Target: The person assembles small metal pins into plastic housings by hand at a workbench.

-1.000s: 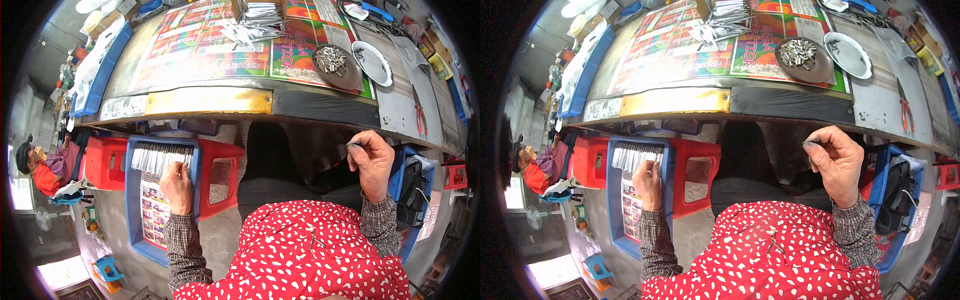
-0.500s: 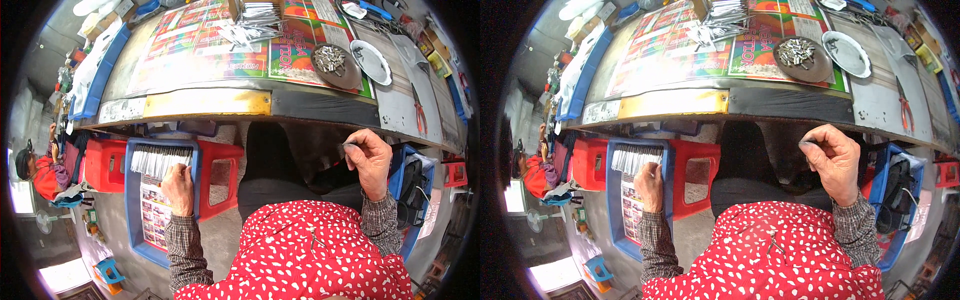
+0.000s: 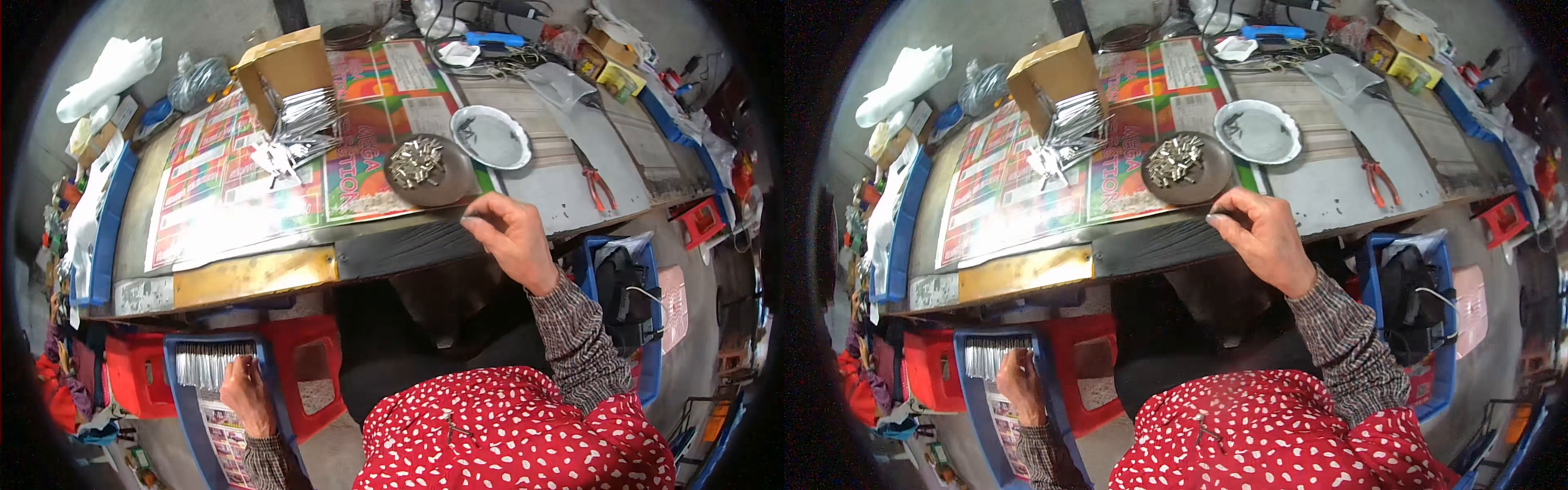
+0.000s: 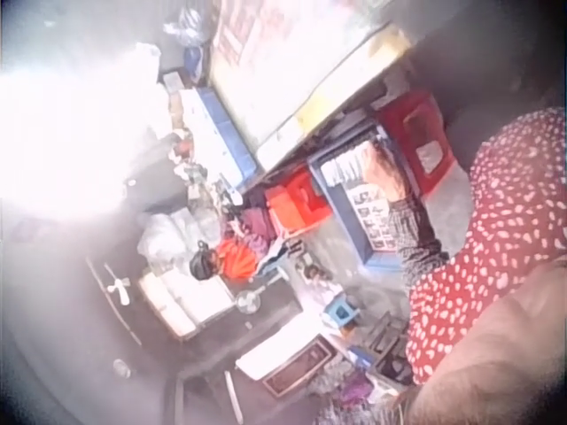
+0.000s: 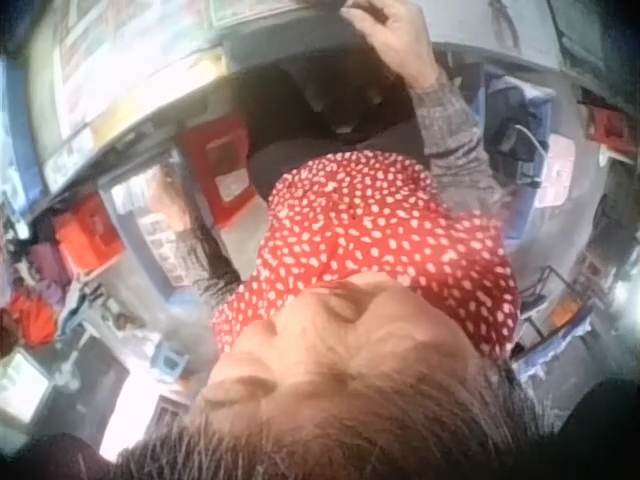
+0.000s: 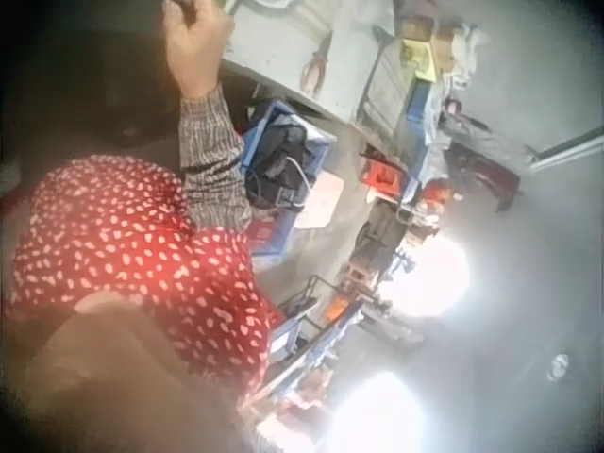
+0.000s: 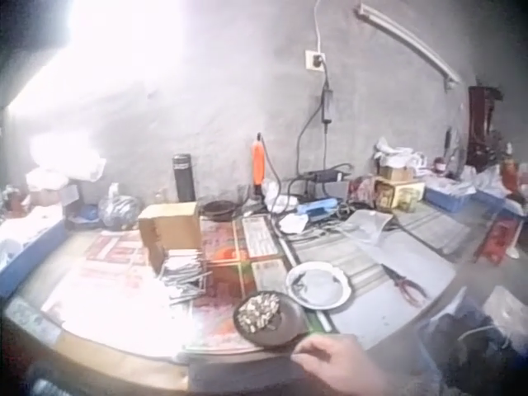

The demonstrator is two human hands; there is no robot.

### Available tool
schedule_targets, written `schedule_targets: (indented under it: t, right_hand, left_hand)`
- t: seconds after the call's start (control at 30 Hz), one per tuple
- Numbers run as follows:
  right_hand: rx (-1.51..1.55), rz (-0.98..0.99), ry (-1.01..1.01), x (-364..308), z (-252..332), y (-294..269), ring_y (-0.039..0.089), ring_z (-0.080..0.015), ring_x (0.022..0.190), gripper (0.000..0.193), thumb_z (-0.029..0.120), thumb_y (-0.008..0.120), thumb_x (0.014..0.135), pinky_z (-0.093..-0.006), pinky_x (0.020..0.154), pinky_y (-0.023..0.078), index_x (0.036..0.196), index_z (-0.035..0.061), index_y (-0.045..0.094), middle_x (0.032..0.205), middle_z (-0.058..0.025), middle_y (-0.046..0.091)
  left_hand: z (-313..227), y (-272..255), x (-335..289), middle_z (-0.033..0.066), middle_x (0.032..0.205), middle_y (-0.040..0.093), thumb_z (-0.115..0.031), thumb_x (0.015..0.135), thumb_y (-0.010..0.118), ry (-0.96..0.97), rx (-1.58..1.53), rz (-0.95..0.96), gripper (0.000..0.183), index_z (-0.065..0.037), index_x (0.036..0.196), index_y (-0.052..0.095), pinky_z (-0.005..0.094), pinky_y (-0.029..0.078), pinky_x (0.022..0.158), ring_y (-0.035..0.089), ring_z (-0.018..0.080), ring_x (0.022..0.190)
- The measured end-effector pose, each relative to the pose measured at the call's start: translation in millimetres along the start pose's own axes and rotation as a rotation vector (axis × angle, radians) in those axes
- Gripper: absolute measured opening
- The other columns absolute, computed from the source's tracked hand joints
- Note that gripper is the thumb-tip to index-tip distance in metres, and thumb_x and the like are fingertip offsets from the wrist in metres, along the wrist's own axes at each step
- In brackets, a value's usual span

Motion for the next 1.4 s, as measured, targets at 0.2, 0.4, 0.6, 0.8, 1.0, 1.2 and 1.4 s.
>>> schedule_targets:
  t: [0.2, 0.4, 0.6, 0.8, 1.0, 1.2, 1.4]
  right_hand:
    - [-0.188, -0.117, -0.179, 31, 3, -21, 0.061, -0.0239, 0.064, 0.013, 0.007, 0.063, 0.077, -0.031, 0.059, 0.046, 0.085, -0.0023, 0.06, 0.074, -0.0135, 0.063]
    - [-0.489, -0.269, -0.274, 59, -8, -70, 0.061, -0.024, 0.07, 0.014, 0.007, 0.06, 0.078, -0.0309, 0.063, 0.046, 0.087, -0.0035, 0.061, 0.078, -0.0147, 0.062]
    - [-0.748, -0.327, -0.243, 80, -29, -106, 0.058, -0.0335, 0.079, 0.016, 0.014, 0.057, 0.074, -0.0425, 0.071, 0.044, 0.081, 0.0002, 0.063, 0.079, -0.0153, 0.062]
    - [-0.885, -0.293, -0.285, 92, -46, -112, 0.056, -0.0331, 0.08, 0.012, 0.013, 0.059, 0.072, -0.0435, 0.073, 0.044, 0.077, 0.0026, 0.063, 0.078, -0.0146, 0.061]
    - [-1.056, -0.304, -0.279, 100, -53, -105, 0.054, -0.0332, 0.08, 0.007, 0.01, 0.059, 0.069, -0.0433, 0.072, 0.044, 0.07, 0.0029, 0.06, 0.073, -0.0145, 0.057]
    - [-1.051, -0.328, -0.354, 104, -58, -101, 0.053, -0.0344, 0.078, 0.005, 0.006, 0.056, 0.065, -0.045, 0.07, 0.044, 0.066, 0.0014, 0.055, 0.073, -0.0152, 0.056]
    - [-1.018, -0.212, -0.306, 107, -65, -100, 0.052, -0.0352, 0.078, 0.009, 0.01, 0.057, 0.064, -0.0469, 0.068, 0.042, 0.067, 0.002, 0.053, 0.074, -0.0145, 0.055]
  left_hand:
    - [-55, -24, 29, 0.0115, 0.077, 0.062, -0.006, 0.08, 0.063, 0.152, -0.141, -0.097, 0.004, -0.004, 0.084, 0.063, 0.0361, 0.047, 0.057, 0.061, 0.03, 0.067]
    - [-101, -44, 58, 0.0131, 0.073, 0.06, -0.002, 0.08, 0.064, 0.271, -0.258, -0.154, 0.004, -0.002, 0.083, 0.062, 0.0349, 0.046, 0.054, 0.059, 0.0297, 0.062]
    - [-114, -34, 73, 0.0131, 0.071, 0.058, -0.001, 0.079, 0.064, 0.326, -0.266, -0.143, 0.005, -0.002, 0.083, 0.061, 0.0345, 0.045, 0.051, 0.058, 0.0293, 0.059]
    - [-128, -25, 82, 0.0131, 0.068, 0.058, -0.002, 0.078, 0.065, 0.354, -0.298, -0.136, 0.005, -0.001, 0.082, 0.062, 0.0336, 0.045, 0.05, 0.058, 0.0286, 0.057]
    - [-137, -23, 90, 0.0125, 0.068, 0.058, -0.002, 0.078, 0.066, 0.402, -0.284, -0.157, 0.005, -0.002, 0.082, 0.062, 0.0338, 0.044, 0.049, 0.057, 0.0283, 0.056]
    - [-142, -18, 108, 0.0112, 0.071, 0.057, -0.006, 0.079, 0.064, 0.423, -0.271, -0.167, 0.004, -0.006, 0.08, 0.06, 0.0367, 0.043, 0.052, 0.057, 0.03, 0.061]
    - [-146, -1, 150, 0.0097, 0.075, 0.058, -0.006, 0.078, 0.063, 0.441, -0.144, -0.114, 0.007, -0.007, 0.085, 0.06, 0.0376, 0.044, 0.051, 0.058, 0.0296, 0.062]
Point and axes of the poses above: each hand's wrist, its own x-axis towards the middle knuckle, its own y-axis out of the palm, z = x × y, the point moved 8 cm from there along x, towards the middle knuckle
